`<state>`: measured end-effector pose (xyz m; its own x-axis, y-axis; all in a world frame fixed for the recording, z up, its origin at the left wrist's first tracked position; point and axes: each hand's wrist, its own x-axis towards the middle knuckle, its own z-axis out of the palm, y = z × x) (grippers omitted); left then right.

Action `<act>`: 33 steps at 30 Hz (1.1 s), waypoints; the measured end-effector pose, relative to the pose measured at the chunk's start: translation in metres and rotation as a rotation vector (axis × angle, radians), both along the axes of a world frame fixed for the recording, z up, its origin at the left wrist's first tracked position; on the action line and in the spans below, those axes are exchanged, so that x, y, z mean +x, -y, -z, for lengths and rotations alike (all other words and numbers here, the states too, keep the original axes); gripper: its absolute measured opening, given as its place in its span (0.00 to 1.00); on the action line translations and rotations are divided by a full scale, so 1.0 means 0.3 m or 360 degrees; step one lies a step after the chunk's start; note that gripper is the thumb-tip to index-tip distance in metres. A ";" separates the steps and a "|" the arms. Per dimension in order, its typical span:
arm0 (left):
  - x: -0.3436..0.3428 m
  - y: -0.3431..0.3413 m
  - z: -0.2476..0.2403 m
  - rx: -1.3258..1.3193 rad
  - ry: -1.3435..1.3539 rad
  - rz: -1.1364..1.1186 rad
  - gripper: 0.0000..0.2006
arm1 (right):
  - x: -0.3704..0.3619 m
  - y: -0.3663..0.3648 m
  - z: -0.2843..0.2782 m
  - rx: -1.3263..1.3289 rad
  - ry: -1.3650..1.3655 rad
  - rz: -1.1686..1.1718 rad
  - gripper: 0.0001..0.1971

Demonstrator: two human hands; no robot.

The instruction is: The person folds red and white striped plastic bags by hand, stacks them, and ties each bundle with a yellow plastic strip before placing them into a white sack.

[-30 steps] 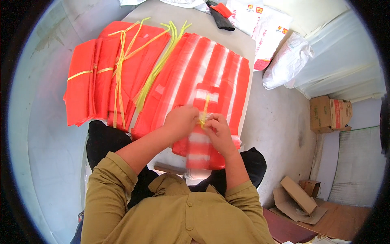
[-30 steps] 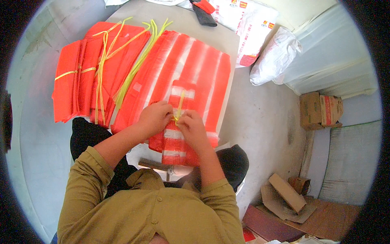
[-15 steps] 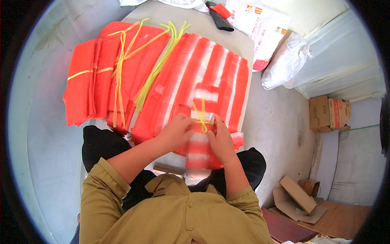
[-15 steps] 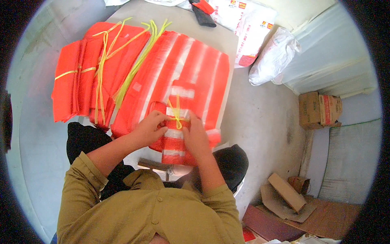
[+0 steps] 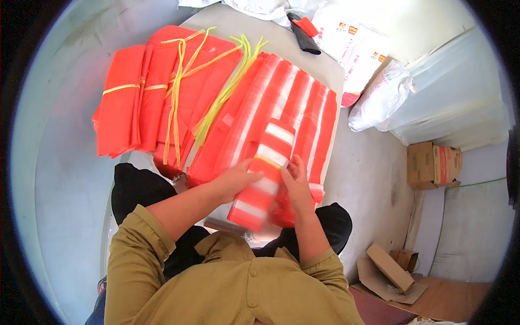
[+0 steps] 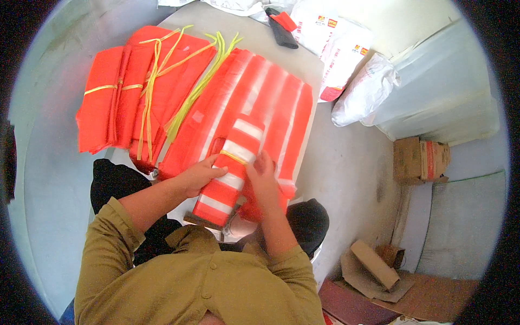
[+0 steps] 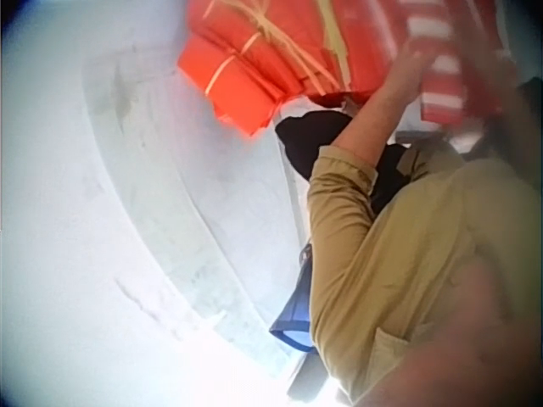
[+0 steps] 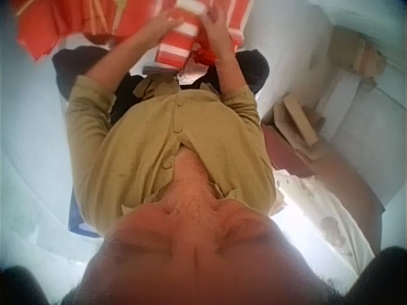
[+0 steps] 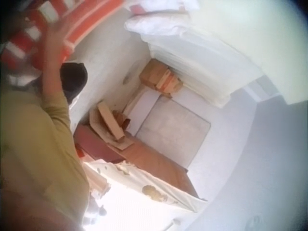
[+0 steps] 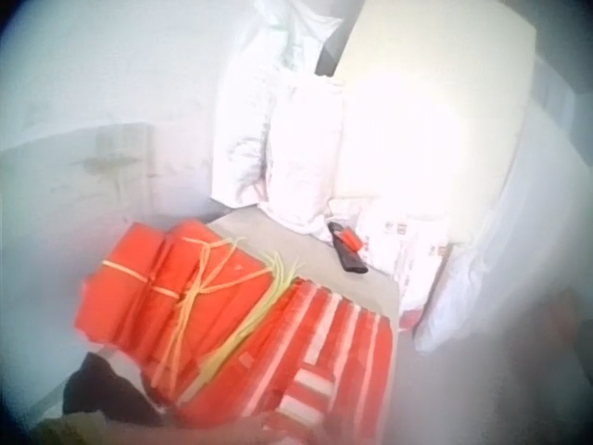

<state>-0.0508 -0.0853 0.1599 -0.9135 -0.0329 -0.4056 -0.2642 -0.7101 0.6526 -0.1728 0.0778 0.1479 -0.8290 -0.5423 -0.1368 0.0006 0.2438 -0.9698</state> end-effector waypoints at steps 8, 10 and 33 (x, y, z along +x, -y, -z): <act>-0.005 -0.026 0.014 -0.0057 -0.0001 0.0016 0.23 | 0.034 0.059 -0.057 -0.0522 0.0196 0.0303 0.37; -0.001 -0.043 0.034 -0.0381 -0.0050 0.0088 0.23 | 0.017 0.055 -0.077 -0.0412 0.0090 0.0335 0.38; -0.021 -0.063 0.059 -0.0141 0.0015 0.0127 0.23 | -0.047 0.037 0.024 -0.0345 0.0647 0.0224 0.15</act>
<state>-0.0569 -0.0663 0.1421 -0.9108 0.0036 -0.4128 -0.3239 -0.6263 0.7091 -0.1869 0.0666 0.1406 -0.7990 -0.4807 -0.3612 0.4088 0.0062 -0.9126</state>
